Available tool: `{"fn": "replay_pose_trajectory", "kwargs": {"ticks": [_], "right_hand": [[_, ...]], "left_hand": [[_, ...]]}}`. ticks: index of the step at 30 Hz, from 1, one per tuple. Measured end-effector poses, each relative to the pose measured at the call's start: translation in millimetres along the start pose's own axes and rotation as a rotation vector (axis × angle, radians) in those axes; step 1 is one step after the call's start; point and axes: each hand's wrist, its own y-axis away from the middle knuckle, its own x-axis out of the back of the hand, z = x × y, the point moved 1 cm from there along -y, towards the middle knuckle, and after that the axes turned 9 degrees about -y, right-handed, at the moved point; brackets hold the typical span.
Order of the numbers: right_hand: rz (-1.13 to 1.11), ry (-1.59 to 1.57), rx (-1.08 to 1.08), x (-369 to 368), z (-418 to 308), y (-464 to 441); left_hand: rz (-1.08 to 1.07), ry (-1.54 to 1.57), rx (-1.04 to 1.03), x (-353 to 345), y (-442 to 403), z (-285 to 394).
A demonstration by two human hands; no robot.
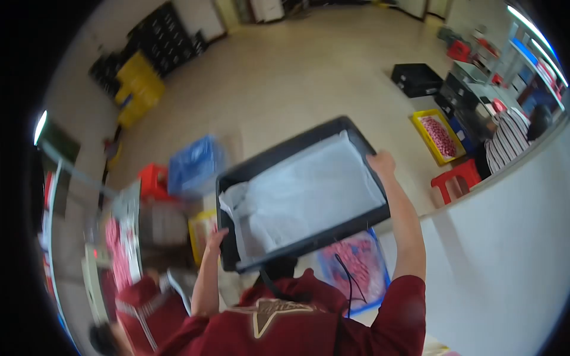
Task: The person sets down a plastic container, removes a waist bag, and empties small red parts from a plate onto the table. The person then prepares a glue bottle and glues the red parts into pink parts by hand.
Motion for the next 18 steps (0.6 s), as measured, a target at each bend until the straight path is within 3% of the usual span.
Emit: {"fn": "replay_pose_trajectory", "kwargs": {"ticks": [1,3,6,8,10,11,14,18], "right_hand": [[0.056,-0.020,-0.032,23,-14,-40],[0.026,-0.052,-0.168,-7,20,-56],[0.081,-0.194,-0.362,-14,49,-74],[0.115,-0.263,-0.440,-13,67,-102],[0.218,-0.318,-0.424,1,65,-156],[0.199,-0.302,-0.434,6,63,-190],[0.178,-0.198,-0.374,12,79,-275],[0.162,-0.097,-0.225,31,81,-423]], "left_hand": [[-0.120,0.016,-0.043,-7,-17,67],[-0.363,-0.051,-0.025,-8,-31,138],[-0.571,-0.368,-0.083,-33,-114,208],[-0.640,-0.498,-0.048,-62,-123,275],[-0.702,-0.495,-0.037,-94,-135,352],[-0.744,-0.337,-0.005,-117,-142,380],[-0.836,-0.205,0.031,-195,-208,394],[-0.810,-0.102,0.087,-282,-209,499]]}}
